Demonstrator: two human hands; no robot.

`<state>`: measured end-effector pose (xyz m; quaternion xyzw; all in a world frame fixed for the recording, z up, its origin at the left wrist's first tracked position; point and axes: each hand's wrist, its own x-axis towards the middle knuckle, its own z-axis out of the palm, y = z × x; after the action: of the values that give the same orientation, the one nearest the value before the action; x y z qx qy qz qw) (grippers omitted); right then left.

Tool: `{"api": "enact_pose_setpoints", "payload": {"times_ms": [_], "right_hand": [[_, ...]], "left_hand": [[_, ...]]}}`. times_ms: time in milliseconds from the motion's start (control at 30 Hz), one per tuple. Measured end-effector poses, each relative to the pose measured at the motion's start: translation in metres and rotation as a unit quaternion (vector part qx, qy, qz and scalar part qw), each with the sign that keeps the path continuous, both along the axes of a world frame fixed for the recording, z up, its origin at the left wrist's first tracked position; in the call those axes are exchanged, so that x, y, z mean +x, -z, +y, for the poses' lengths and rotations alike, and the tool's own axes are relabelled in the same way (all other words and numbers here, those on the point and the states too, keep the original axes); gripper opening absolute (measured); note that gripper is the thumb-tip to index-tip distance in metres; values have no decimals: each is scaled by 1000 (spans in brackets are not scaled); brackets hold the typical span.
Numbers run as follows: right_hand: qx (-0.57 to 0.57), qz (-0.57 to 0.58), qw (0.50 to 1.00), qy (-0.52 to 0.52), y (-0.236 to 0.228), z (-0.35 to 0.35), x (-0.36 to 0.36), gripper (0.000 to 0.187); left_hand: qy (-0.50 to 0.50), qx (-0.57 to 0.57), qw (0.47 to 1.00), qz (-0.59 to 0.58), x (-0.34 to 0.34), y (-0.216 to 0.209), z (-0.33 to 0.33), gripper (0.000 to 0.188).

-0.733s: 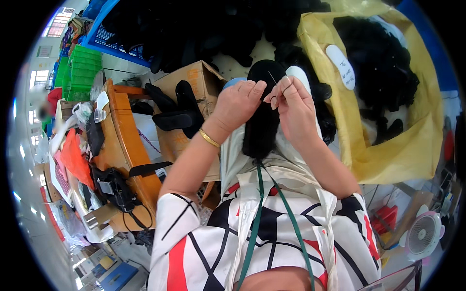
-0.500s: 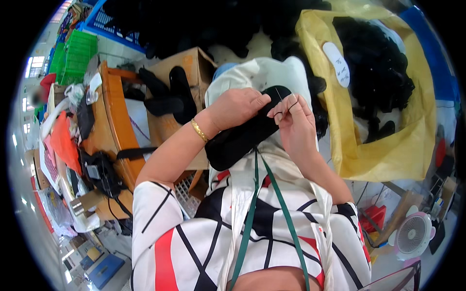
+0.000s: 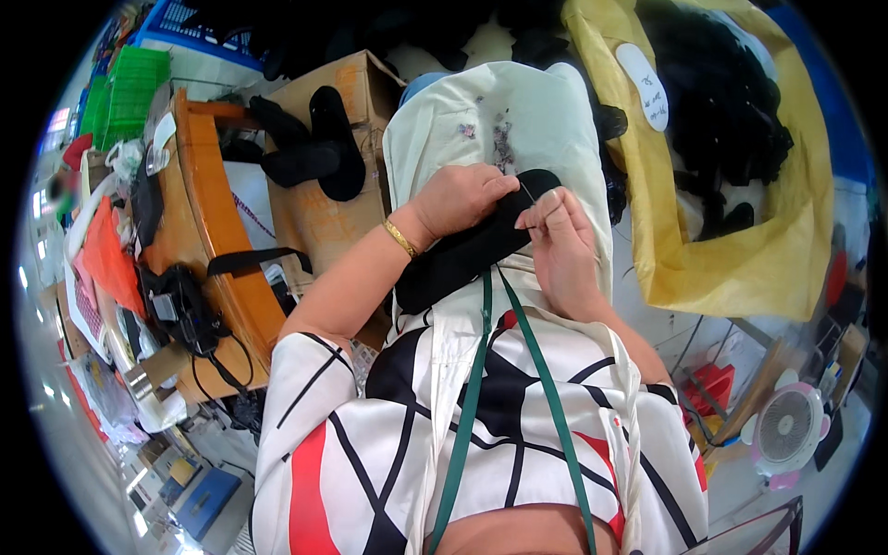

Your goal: The person sits on the floor in a workshop and sews the soles of black slip-on shoes using a needle and thread. They pick up shoes from a yellow bin, stitch the sole attachment, and place the finished shoes back into the bin.

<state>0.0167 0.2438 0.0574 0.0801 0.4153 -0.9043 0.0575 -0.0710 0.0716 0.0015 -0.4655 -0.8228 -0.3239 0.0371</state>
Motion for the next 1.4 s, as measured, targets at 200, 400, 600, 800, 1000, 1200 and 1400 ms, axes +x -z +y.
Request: {"api": "enact_pose_setpoints", "payload": {"times_ms": [200,400,600,800,1000,1200,1400], "right_hand": [[452,204,867,48,0,22,-29,6],[623,351,694,80,-15,35,-32,13],[727,423,538,48,-32,56,-10,12],[795,62,592,-115,-65,170,18,17],[583,-40,804,-108,-60,132,2,15],[610,168,755,-171,-12,51,-36,8],[718,258,627,-160,15,25,-52,8]], "left_hand": [[-47,-1,987,-150,-8,-16,-4,31],[-179,-46,921,-343,-5,-56,6,18],[-174,-84,862,-470,4,-32,14,29],[-215,16,771,-599,14,-30,-1,17],[-199,236,581,-753,24,-21,-2,14],[-184,264,508,-799,23,-29,-4,12],[-147,81,816,-553,26,-23,-12,11]]}}
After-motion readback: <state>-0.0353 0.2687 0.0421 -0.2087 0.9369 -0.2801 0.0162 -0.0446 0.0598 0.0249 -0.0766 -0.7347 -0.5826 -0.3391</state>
